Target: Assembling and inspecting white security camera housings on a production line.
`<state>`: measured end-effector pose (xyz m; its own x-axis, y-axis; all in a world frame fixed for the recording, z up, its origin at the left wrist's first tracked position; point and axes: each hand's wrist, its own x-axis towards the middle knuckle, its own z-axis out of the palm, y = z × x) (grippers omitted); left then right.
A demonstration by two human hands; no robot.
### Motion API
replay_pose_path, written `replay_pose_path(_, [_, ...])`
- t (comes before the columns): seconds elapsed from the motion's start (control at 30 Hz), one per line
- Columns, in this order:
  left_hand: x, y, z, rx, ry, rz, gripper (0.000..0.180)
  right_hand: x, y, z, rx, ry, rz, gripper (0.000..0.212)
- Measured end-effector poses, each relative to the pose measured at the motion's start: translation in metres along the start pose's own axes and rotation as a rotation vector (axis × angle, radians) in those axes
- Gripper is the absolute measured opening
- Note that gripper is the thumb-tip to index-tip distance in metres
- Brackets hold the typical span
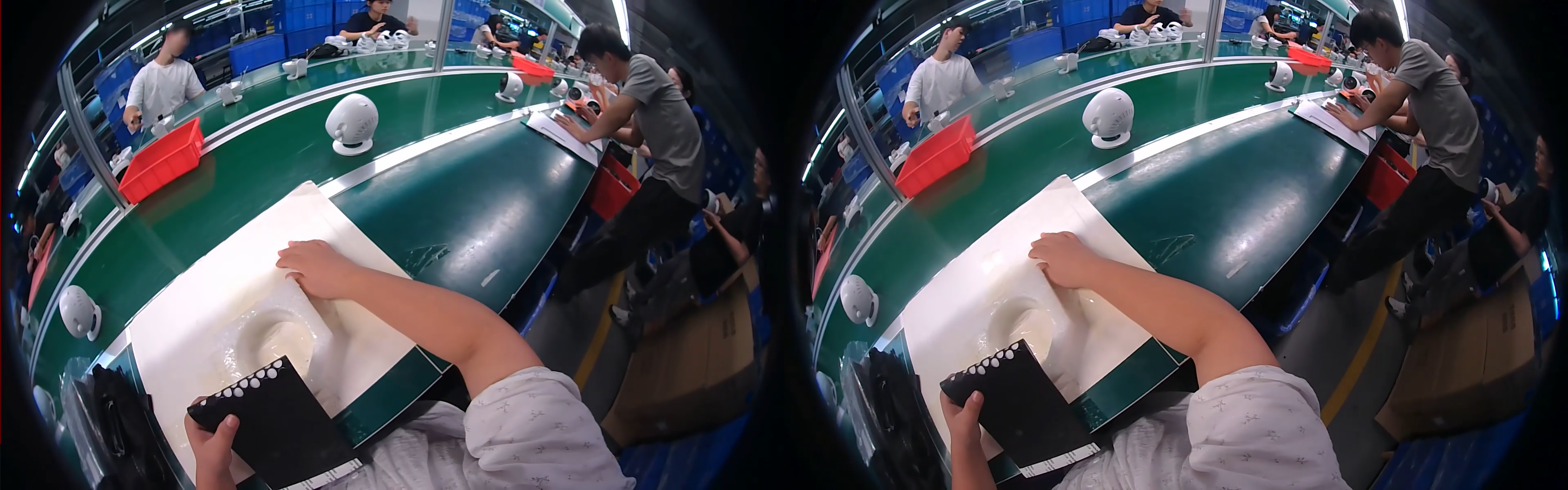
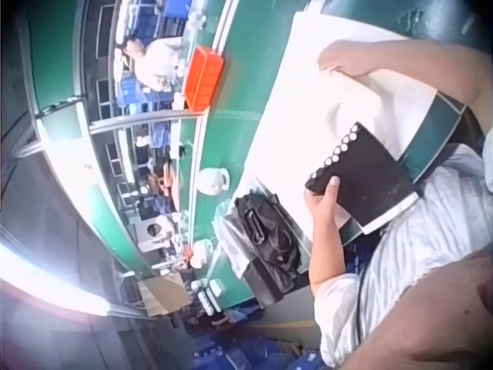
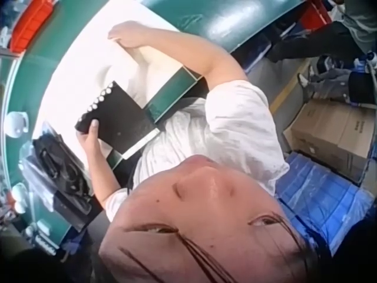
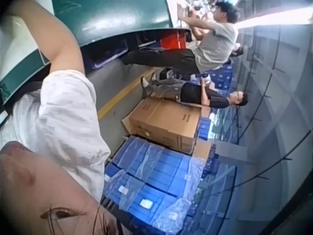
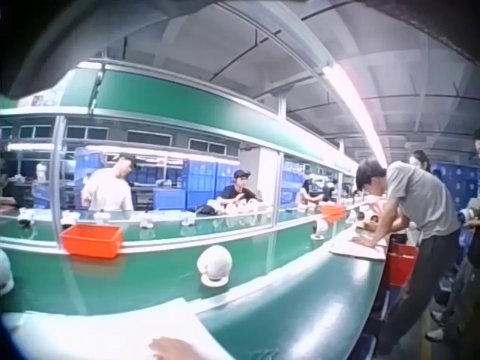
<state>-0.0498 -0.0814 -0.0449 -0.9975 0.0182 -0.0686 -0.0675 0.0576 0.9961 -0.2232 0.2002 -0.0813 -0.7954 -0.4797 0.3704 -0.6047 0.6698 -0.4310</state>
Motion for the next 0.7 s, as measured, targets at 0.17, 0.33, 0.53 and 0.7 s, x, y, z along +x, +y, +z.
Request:
replay_pose_path(0.17, [0.003, 0.0, -0.004, 0.005, -0.02, -0.009, 0.062, 0.003, 0.003, 0.008, 0.041, 0.051, -0.014, 0.022])
replay_pose_path(0.33, [0.004, 0.0, -0.004, 0.005, -0.017, -0.004, 0.061, 0.003, 0.003, 0.007, 0.036, 0.046, -0.015, 0.022])
replay_pose_path(0.53, [0.004, 0.008, 0.006, -0.02, 0.014, 0.045, 0.048, 0.004, 0.004, 0.009, 0.031, 0.05, -0.019, 0.021])
replay_pose_path(0.7, [0.006, 0.006, 0.005, -0.049, 0.052, 0.095, 0.038, 0.006, 0.001, 0.006, 0.04, 0.025, -0.011, 0.021])
